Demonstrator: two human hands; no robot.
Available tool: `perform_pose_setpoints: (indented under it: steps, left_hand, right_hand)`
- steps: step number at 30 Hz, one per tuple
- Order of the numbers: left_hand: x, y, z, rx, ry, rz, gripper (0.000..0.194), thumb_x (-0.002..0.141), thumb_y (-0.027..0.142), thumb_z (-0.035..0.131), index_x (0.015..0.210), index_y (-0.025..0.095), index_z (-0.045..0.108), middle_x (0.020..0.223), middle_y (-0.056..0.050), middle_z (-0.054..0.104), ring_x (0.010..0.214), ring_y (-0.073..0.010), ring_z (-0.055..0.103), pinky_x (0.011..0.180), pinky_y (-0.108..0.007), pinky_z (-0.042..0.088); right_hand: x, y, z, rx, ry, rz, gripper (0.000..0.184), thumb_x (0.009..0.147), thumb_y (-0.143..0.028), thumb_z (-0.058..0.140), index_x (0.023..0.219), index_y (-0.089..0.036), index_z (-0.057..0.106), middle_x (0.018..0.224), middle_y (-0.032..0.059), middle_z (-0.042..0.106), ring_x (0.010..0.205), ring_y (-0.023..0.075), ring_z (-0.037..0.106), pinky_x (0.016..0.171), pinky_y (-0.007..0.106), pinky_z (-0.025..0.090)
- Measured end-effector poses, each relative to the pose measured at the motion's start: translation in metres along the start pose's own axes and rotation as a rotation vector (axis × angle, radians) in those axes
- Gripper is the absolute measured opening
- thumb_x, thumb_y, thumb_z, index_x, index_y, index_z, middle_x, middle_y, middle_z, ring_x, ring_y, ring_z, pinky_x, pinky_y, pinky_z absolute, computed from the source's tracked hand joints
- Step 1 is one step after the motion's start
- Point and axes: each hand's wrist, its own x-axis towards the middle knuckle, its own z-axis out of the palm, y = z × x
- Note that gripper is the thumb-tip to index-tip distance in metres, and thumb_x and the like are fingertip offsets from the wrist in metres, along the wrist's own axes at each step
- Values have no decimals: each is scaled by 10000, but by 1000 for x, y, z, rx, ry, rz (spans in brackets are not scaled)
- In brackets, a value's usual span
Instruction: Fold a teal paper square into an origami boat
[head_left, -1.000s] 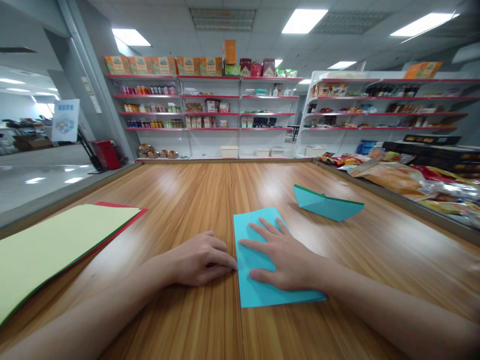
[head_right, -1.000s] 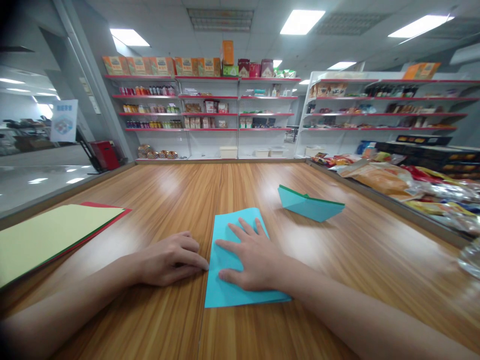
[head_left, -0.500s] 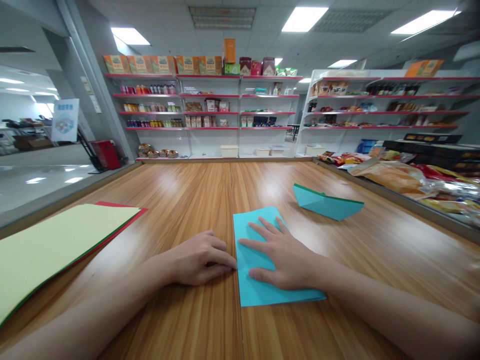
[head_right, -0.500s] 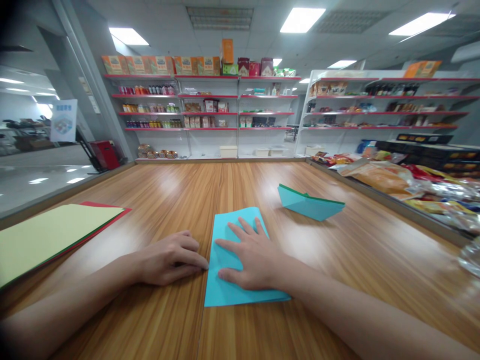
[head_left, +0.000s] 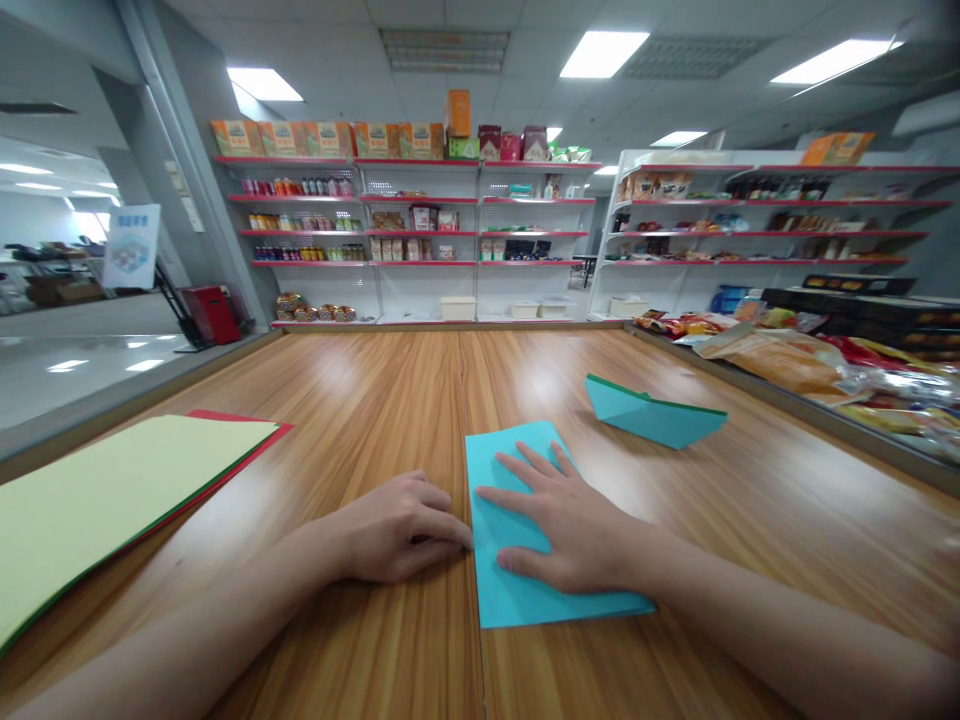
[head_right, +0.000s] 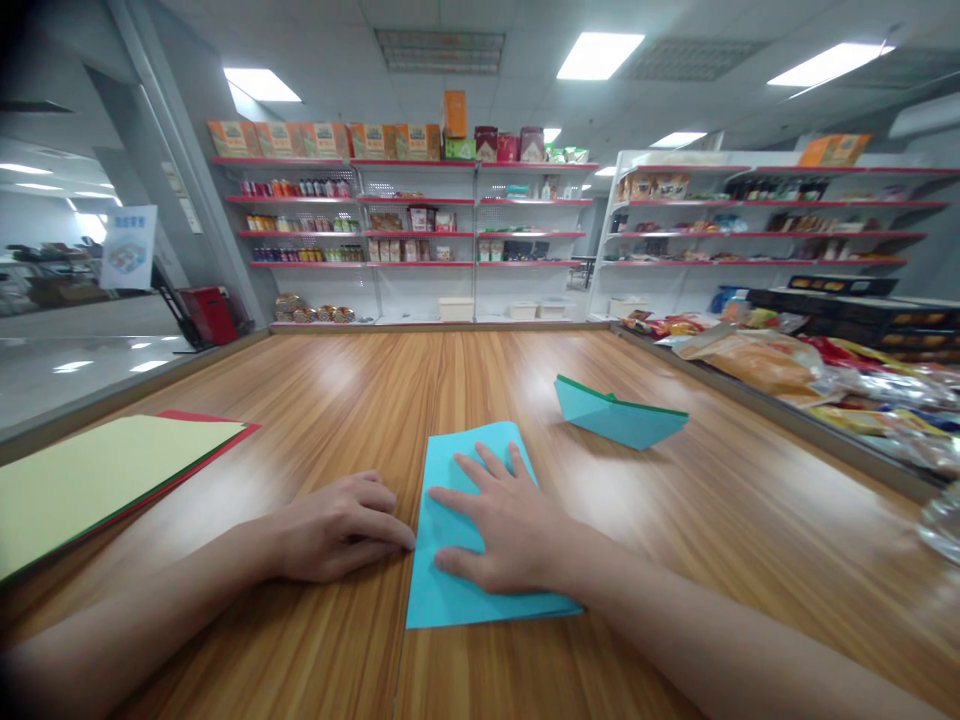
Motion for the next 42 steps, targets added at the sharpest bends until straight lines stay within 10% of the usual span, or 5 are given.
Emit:
perform_pose_setpoints:
  steps: [23, 30, 42]
  left_hand:
    - [10, 16, -2, 6, -7, 0, 229, 908, 197, 423, 893, 170, 650, 711, -49, 594, 687, -176, 542, 658, -311, 362]
    - [15, -5, 14, -100, 199, -261, 177, 887, 155, 457, 860, 144, 632, 715, -29, 564, 633, -132, 511, 587, -239, 368]
    - [28, -27, 9, -67, 128, -120, 185, 884, 166, 484, 886, 158, 669, 763, -30, 566, 660, -127, 526, 598, -230, 373]
  right_hand:
    - [-20, -19, 4, 13, 2, 157, 655, 793, -686, 460, 1368, -375, 429, 1470, 152, 340, 1361, 476, 158, 998, 738, 9]
    - [-14, -15, 4, 31, -9, 147, 696, 778, -682, 490, 1390, -366, 395, 1491, 151, 302, 1367, 471, 138, 1011, 725, 37]
    - [-13, -1, -7, 17, 13, 71, 505, 842, -645, 433, 1302, -445, 488, 1437, 71, 410, 1285, 415, 351, 992, 696, 178]
